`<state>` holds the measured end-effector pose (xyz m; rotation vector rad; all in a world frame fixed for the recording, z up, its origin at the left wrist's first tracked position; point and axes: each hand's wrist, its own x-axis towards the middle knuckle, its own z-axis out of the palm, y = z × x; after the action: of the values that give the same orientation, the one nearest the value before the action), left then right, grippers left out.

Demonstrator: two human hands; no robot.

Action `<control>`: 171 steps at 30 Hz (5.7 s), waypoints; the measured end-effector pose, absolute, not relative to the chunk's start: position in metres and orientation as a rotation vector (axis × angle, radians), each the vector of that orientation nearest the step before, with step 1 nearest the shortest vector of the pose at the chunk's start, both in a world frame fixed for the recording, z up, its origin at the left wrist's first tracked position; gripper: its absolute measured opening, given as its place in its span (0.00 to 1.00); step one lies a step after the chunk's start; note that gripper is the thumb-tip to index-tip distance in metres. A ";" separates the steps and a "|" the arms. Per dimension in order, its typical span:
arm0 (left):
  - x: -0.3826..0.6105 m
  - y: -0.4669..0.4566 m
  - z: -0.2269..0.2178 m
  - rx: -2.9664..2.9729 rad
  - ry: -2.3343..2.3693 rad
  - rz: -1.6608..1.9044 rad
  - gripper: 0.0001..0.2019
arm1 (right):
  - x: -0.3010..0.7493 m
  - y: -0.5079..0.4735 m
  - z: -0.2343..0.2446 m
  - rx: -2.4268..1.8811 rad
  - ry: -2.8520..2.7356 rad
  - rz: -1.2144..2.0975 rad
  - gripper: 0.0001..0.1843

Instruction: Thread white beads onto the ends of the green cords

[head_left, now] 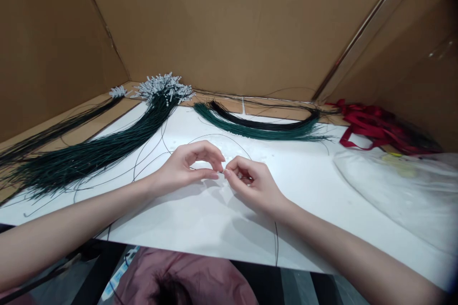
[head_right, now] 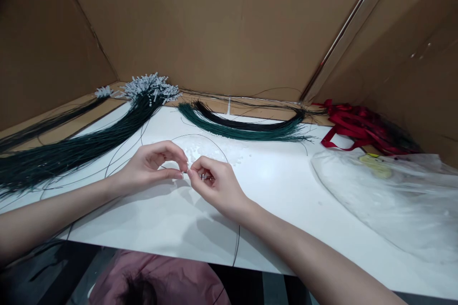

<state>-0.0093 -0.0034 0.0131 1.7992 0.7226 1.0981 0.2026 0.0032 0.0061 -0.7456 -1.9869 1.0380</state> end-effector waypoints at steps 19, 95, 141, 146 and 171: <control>-0.008 -0.004 0.012 1.753 0.711 1.113 0.14 | 0.202 0.003 0.004 -0.753 -2.008 1.006 0.08; -0.004 -0.007 0.019 1.681 0.757 1.119 0.14 | 0.203 0.002 0.005 -0.783 -2.064 0.853 0.07; -0.007 -0.007 0.009 2.132 0.790 1.251 0.12 | 0.202 0.001 0.004 -0.752 -2.060 0.725 0.07; -0.007 -0.007 0.009 2.133 0.797 1.251 0.12 | 0.203 0.001 0.005 -0.750 -2.054 0.728 0.07; -0.007 -0.005 0.009 2.070 0.782 1.162 0.14 | 0.203 0.002 0.004 -0.739 -2.094 0.685 0.06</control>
<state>-0.0068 -0.0053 0.0090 2.0701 0.7817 1.1618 0.2032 0.0018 0.0036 -0.7386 -2.0942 0.6850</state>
